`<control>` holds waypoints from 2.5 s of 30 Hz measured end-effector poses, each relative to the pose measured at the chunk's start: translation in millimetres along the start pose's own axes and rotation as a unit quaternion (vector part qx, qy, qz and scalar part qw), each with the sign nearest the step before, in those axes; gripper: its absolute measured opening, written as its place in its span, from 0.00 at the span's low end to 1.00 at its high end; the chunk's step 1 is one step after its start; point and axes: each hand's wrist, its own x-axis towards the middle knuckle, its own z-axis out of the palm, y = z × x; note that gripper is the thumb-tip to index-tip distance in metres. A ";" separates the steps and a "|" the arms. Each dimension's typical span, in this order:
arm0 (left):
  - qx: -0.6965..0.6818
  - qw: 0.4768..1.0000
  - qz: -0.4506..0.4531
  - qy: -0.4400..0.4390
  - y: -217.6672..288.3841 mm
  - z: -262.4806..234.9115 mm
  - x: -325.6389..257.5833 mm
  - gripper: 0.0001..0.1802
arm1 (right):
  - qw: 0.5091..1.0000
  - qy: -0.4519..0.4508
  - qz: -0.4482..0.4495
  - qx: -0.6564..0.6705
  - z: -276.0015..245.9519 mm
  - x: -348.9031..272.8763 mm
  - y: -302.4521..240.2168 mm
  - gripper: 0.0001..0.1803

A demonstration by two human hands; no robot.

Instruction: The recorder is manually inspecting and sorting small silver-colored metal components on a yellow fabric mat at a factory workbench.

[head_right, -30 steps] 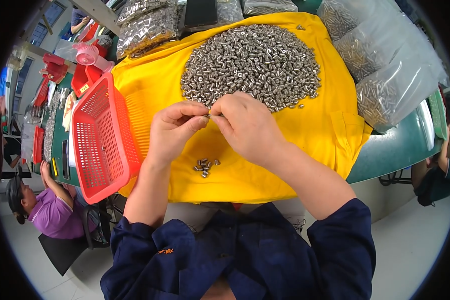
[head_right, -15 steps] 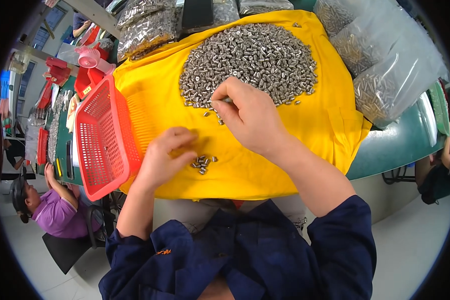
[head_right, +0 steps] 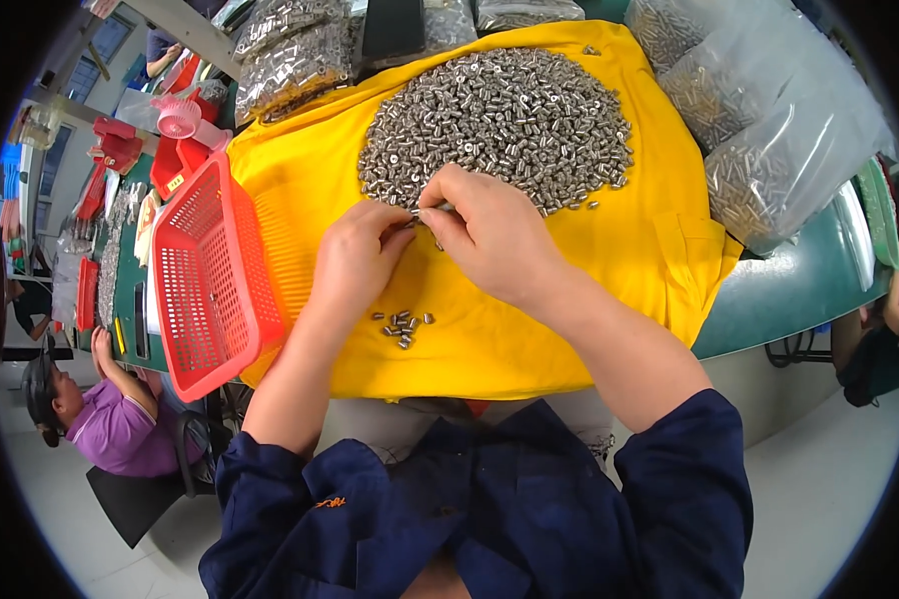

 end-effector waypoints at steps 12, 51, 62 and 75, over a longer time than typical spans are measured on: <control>-0.534 0.829 -0.159 -0.059 -5.2 -9.0 -4.2 0.06 | 0.998 -0.038 0.024 0.053 2.5 -1.0 0.7 0.04; -0.681 0.710 -0.156 -0.090 -8.1 -7.3 -3.0 0.06 | 0.999 0.001 0.010 0.049 7.8 -3.7 -0.7 0.04; -0.668 0.729 -0.128 -0.081 -6.5 -6.9 -2.8 0.06 | 0.999 0.003 0.001 0.049 8.2 -4.1 -0.2 0.04; -0.584 0.800 -0.127 -0.039 -2.4 -5.9 -8.1 0.06 | 0.996 -0.018 -0.076 -0.051 8.2 -3.7 -4.0 0.04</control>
